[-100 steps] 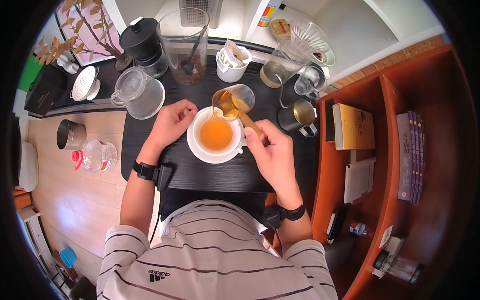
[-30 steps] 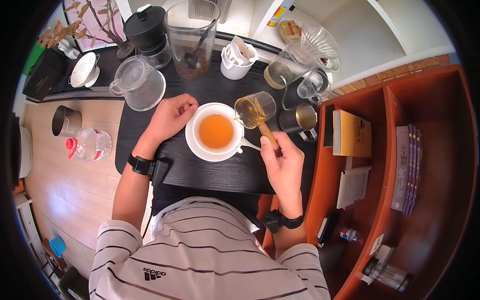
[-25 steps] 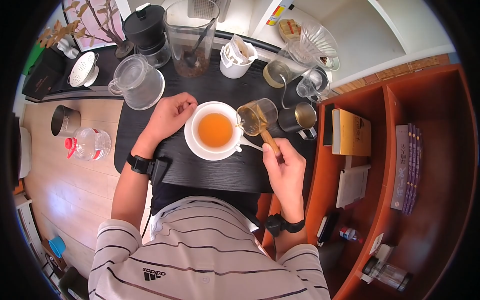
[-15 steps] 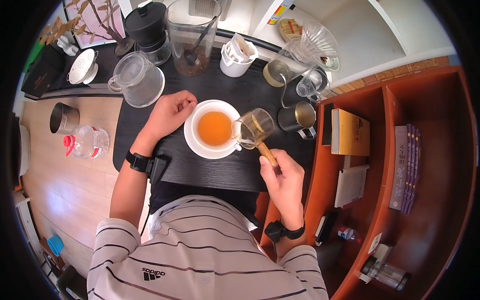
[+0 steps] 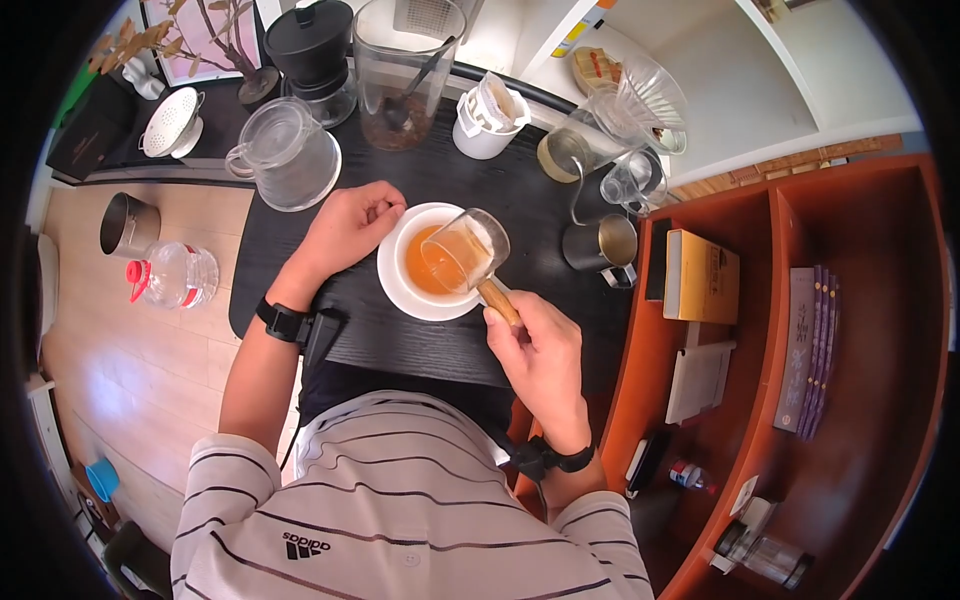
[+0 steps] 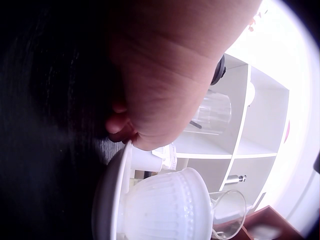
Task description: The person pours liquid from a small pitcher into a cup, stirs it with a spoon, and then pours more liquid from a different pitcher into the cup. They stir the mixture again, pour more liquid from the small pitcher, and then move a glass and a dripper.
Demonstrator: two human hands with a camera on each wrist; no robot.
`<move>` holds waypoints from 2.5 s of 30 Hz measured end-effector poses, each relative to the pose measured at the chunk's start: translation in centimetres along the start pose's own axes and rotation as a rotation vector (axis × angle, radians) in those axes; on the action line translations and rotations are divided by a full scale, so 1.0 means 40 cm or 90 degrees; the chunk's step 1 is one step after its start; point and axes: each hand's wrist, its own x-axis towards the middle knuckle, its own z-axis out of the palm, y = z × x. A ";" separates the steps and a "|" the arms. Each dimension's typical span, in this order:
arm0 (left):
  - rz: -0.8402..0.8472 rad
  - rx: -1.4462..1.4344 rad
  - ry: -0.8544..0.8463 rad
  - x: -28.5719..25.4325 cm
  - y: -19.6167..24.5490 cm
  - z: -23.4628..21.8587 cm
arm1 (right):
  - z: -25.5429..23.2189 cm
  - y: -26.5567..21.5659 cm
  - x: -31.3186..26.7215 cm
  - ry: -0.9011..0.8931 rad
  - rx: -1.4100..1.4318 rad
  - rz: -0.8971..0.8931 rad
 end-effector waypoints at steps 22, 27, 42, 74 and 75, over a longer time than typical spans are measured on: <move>0.012 0.012 0.009 0.000 -0.002 0.000 | -0.027 0.036 0.033 0.082 -0.119 -0.013; 0.007 0.014 0.003 0.000 -0.001 0.001 | -0.029 0.031 0.006 0.070 -0.139 -0.061; 0.001 -0.007 0.004 -0.001 0.001 0.002 | -0.028 0.032 0.006 0.100 -0.154 -0.204; -0.022 -0.019 -0.005 0.000 0.005 0.003 | -0.025 0.274 0.051 -0.048 0.334 0.339; -0.024 -0.025 -0.003 0.000 0.007 0.002 | -0.024 0.279 0.053 -0.044 0.335 0.336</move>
